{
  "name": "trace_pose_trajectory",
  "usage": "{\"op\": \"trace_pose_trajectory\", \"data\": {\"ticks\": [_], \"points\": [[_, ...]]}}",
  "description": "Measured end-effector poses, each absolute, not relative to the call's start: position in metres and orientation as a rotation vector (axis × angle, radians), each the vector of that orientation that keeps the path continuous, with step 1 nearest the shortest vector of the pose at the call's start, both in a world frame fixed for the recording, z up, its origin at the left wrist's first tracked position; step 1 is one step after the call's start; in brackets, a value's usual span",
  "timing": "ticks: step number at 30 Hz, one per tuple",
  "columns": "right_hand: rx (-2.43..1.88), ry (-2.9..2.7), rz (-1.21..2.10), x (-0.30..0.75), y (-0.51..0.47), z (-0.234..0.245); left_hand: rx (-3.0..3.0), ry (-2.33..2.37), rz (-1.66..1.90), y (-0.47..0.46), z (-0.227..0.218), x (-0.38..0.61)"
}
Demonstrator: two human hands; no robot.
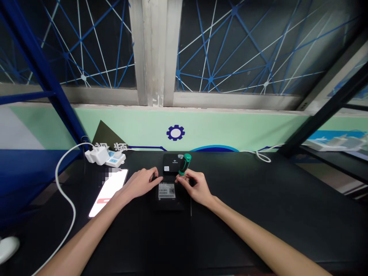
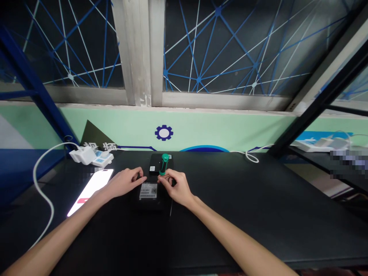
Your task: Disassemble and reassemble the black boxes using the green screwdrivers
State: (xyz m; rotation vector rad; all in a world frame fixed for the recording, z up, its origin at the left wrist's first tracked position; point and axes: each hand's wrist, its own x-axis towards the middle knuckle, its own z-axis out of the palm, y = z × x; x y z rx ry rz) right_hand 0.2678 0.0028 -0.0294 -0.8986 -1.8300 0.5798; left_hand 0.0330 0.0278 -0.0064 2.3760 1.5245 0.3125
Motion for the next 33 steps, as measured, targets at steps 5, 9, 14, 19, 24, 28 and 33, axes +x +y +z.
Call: {"op": "trace_pose_trajectory", "data": {"ticks": [5, 9, 14, 19, 24, 28, 33], "points": [[-0.894, -1.784, 0.618, 0.270, 0.006, -0.036, 2.375, 1.540, 0.300, 0.027, -0.002, 0.031], [-0.914, -1.781, 0.605, 0.272, 0.009, -0.041, 2.395, 1.568, 0.287, 0.024, 0.001, 0.031], [-0.949, -1.779, 0.560, 0.272, 0.009, -0.041, 2.426, 1.617, 0.268, 0.025, -0.004, 0.030], [-0.959, -1.769, 0.553, 0.270, 0.009, -0.040, 2.439, 1.662, 0.239, 0.027, -0.008, 0.029], [-0.940, -1.776, 0.538, 0.270, 0.004, -0.034, 2.464, 1.668, 0.214, 0.027, -0.008, 0.029], [-0.880, -1.831, 0.575, 0.272, 0.001, -0.029, 2.483, 1.668, 0.194, 0.027, -0.010, 0.028], [-0.869, -1.821, 0.577, 0.272, 0.004, -0.032, 2.498, 1.680, 0.168, 0.029, -0.012, 0.029]]}}
